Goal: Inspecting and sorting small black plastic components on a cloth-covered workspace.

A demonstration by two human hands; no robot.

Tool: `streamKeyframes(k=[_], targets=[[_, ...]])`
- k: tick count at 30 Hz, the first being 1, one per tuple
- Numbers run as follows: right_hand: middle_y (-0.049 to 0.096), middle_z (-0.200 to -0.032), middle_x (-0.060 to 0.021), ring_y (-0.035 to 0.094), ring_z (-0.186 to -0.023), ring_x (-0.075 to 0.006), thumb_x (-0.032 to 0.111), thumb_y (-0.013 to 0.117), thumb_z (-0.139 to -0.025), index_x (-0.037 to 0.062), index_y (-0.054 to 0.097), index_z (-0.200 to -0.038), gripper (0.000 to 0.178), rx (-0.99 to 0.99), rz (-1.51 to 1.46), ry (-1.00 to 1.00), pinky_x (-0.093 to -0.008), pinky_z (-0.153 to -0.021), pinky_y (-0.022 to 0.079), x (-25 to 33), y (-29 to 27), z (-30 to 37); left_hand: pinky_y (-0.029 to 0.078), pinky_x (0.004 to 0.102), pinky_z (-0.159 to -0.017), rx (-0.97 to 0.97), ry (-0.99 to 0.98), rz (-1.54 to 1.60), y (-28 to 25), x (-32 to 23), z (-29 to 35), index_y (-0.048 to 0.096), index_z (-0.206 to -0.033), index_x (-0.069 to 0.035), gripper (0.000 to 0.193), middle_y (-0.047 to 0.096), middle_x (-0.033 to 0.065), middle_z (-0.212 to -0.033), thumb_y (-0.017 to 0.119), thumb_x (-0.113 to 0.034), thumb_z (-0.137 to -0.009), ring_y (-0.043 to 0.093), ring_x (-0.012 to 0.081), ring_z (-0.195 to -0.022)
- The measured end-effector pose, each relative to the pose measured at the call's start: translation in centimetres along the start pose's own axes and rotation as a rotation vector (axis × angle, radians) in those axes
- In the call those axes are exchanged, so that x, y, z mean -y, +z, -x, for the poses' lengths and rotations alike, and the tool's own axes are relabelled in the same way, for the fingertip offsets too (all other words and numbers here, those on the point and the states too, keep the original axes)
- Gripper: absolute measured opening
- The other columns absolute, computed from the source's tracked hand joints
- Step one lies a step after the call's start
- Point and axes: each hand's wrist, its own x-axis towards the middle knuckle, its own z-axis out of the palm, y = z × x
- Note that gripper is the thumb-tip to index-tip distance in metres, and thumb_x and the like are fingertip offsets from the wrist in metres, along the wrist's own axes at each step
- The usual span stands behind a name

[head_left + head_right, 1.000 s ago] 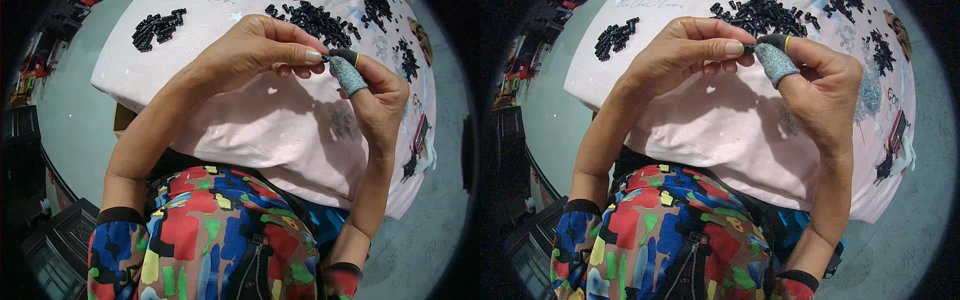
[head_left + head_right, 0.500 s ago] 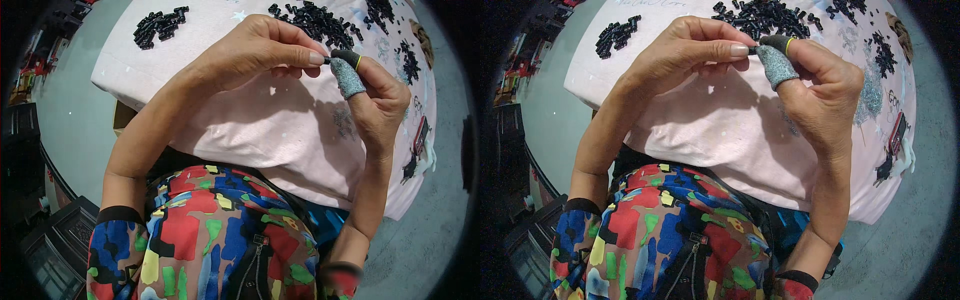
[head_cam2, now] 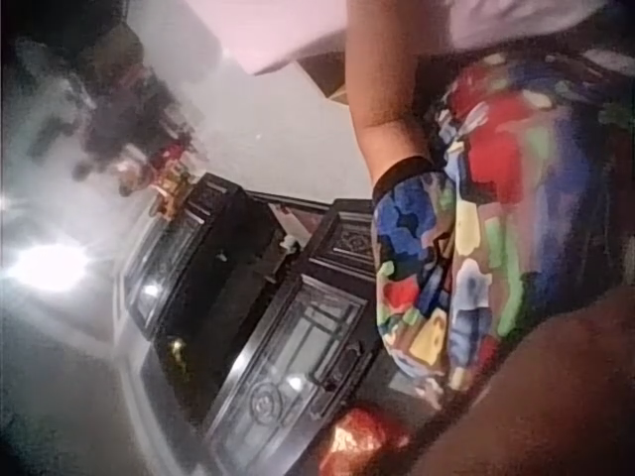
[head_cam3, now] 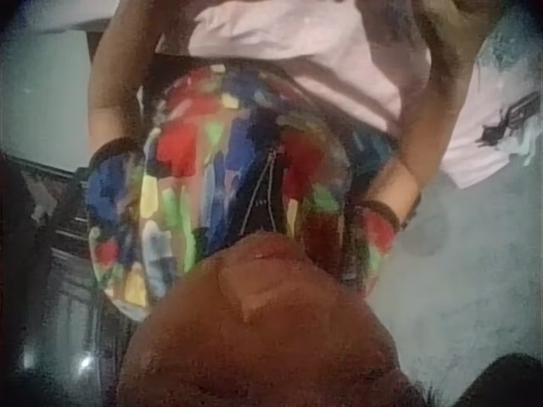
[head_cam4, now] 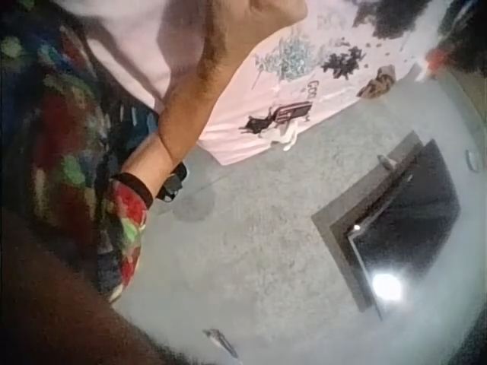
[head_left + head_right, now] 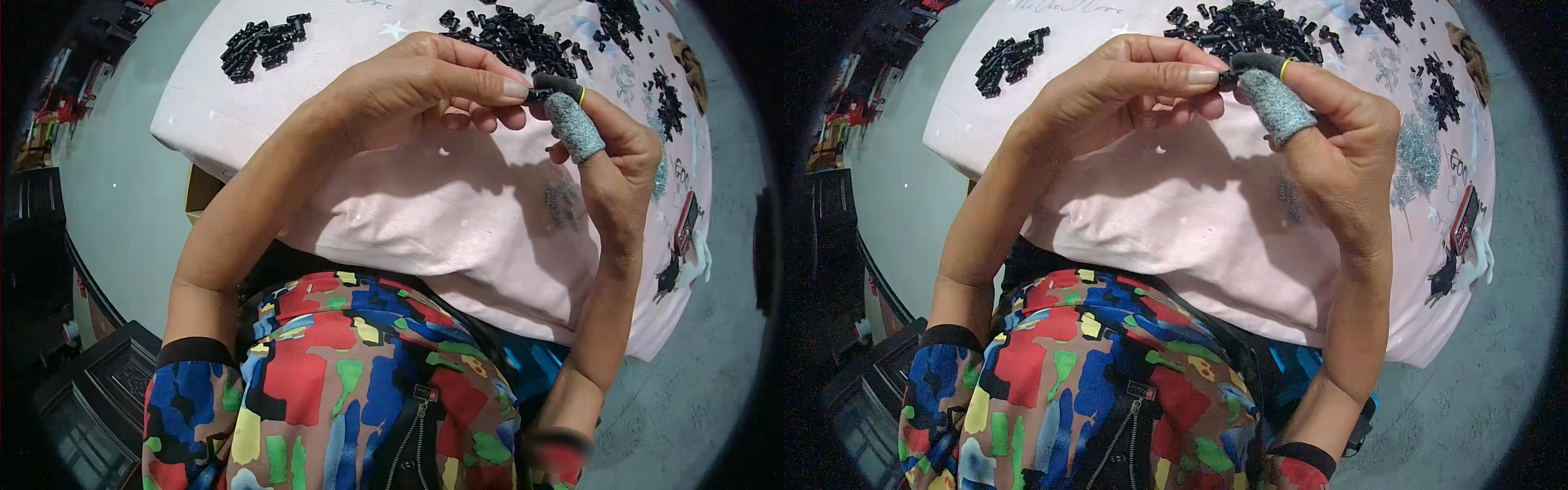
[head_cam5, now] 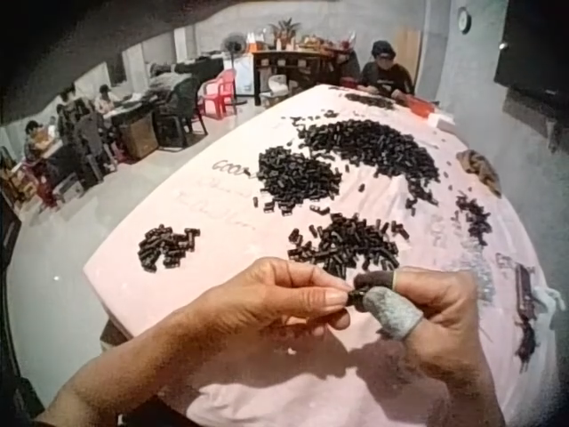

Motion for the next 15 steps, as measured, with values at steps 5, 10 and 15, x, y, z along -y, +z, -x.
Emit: streamKeyframes(k=[5,10,15], targets=[[0.073,-0.093,-0.0032,0.062,-0.079,-0.0055,-0.004,0.067,-0.089,-0.0006,0.074,-0.111,0.023,-0.006,-0.058,-0.077,-0.0183,-0.068,0.049,-0.30,-0.08,-0.08,0.048,0.0152,-0.063,0.030,-0.042,0.015,-0.15,-0.36,0.18,0.069,-0.113,-0.004,0.028,0.074,0.0065,-0.093,0.070,-0.025,-0.094,0.064,0.0045,-0.074],[0.072,-0.093,-0.0022,0.062,-0.080,-0.0052,-0.003,0.070,-0.089,-0.0012,0.074,-0.109,0.021,0.016,0.041,-0.099,-0.0186,-0.069,0.048,-0.32,-0.35,-0.14,0.048,0.0155,-0.063,0.048,-0.042,0.030,-0.18,-0.33,0.15,0.069,-0.113,-0.004,0.028,0.074,0.0060,-0.093,0.070,-0.025,-0.094,0.064,0.0041,-0.075],[0.070,-0.086,-0.0002,0.060,-0.076,-0.0034,-0.002,0.072,-0.087,-0.0012,0.075,-0.105,0.018,-0.053,0.043,0.016,-0.0189,-0.064,0.047,-0.30,0.23,0.06,0.047,0.0151,-0.063,0.031,-0.027,0.010,-0.06,-0.12,0.09,0.070,-0.114,-0.005,0.028,0.074,0.0055,-0.094,0.070,-0.025,-0.094,0.064,0.0041,-0.076]])
